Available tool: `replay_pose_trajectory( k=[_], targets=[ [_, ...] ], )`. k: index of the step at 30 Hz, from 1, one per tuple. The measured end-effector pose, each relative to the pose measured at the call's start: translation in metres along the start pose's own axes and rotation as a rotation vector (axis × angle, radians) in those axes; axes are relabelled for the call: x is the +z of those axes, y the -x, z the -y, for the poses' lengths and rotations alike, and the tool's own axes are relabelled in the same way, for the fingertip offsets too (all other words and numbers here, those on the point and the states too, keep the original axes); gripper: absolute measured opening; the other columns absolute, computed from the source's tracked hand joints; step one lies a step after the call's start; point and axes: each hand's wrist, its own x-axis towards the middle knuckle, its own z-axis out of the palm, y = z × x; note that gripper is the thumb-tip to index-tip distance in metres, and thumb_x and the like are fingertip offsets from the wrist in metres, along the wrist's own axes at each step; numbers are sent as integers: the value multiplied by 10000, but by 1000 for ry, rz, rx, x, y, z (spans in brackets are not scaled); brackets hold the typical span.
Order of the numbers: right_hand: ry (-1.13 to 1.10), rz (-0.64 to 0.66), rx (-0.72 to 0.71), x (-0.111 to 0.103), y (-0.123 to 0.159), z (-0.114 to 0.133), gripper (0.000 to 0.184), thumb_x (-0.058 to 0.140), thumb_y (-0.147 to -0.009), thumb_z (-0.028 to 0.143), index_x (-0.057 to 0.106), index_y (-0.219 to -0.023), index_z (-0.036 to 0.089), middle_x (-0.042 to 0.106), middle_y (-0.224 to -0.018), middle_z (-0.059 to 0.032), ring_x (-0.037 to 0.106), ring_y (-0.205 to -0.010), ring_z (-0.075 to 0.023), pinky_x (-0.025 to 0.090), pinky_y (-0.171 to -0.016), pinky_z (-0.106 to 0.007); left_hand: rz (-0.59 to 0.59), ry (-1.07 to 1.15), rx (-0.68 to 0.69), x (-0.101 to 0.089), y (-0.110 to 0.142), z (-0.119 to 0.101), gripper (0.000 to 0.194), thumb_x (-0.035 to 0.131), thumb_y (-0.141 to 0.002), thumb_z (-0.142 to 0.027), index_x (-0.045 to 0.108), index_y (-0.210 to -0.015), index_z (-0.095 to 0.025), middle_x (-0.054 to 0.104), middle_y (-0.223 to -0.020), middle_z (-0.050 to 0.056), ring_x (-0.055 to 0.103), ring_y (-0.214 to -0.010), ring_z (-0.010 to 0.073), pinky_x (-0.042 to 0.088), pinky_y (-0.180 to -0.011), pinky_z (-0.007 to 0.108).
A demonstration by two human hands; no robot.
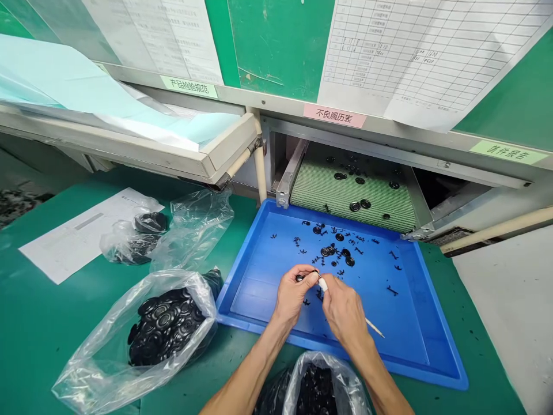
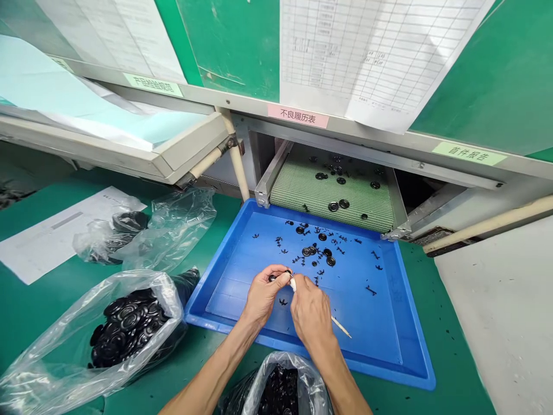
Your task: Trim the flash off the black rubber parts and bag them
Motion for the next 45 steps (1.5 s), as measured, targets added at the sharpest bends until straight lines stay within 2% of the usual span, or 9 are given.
replay_pose_trajectory(
  k=[4, 7, 10, 15, 23, 30, 36, 42, 45],
  targets=[
    [-234, 163, 124, 1, -17, -21, 263, 339, -822, 140, 587, -755, 195, 569, -566, 33, 493, -516, -106, 294, -509, -203, -17, -70, 17, 2, 1, 0, 242, 761, -646, -290, 678, -817, -141, 655, -722, 18, 605, -673, 128, 453, -714, 258],
    [-189, 163, 185, 6, -37, -42, 287, 333, -818, 143, 615, -791, 189, 596, -599, 16, 523, -546, -111, 309, -524, -197, -99, -70, 16, 2, -1, 2, 244, 763, -641, -272, 664, -815, -135, 655, -696, 18, 614, -670, 127, 462, -709, 249],
    [-99, 114, 168, 15, -66, -53, 288, 355, -826, 141, 634, -877, 187, 630, -701, -19, 556, -650, -134, 329, -585, -211, -147, 123, -141, -1, -6, 3, 211, 759, -620, -219, 625, -754, -128, 673, -734, 47, 602, -635, 109, 462, -626, 215],
    [-33, 51, 137, 35, -128, -48, 341, 393, -837, 122, 623, -1076, 203, 631, -1012, -75, 581, -888, -174, 365, -722, -232, -144, 343, -245, -7, -12, 3, 146, 703, -624, -125, 598, -725, -130, 686, -797, 71, 623, -664, 113, 481, -604, 195],
    [-17, 63, 136, 63, -190, -31, 376, 391, -836, 75, 614, -1127, 158, 623, -1042, -144, 614, -904, -203, 404, -754, -264, -191, 397, -228, -8, -13, 2, 85, 668, -715, -137, 639, -791, -111, 671, -785, 75, 639, -688, 128, 509, -610, 200],
    [-178, 113, -12, 34, -137, -22, 300, 423, -815, 123, 660, -989, 181, 665, -942, -41, 608, -833, -148, 425, -726, -218, -320, 440, -167, -9, -15, 2, 174, 683, -737, -120, 657, -908, -107, 689, -868, 107, 649, -747, 129, 517, -692, 214],
    [-362, 52, -124, 12, -56, -2, 266, 403, -831, 180, 656, -912, 190, 614, -835, -30, 569, -750, -152, 432, -688, -247, -152, 469, -119, -6, -11, 1, 232, 768, -665, -212, 676, -852, -111, 678, -864, 69, 613, -748, 113, 497, -685, 206],
    [-294, 87, -236, -2, -25, -5, 447, 323, -821, 83, 507, -1210, 202, 567, -1069, -76, 568, -919, -160, 452, -788, -274, -71, 435, -132, -4, -8, 2, 279, 807, -618, -274, 633, -778, -125, 649, -758, 33, 592, -665, 91, 468, -605, 180],
    [-145, 119, -178, -9, -16, -12, 507, 293, -839, 77, 390, -1324, 192, 608, -1036, -92, 601, -828, -167, 451, -689, -261, -49, 398, -149, -4, -8, 1, 308, 783, -648, -333, 631, -804, -115, 644, -762, 48, 571, -620, 80, 437, -523, 160]
  ],
)
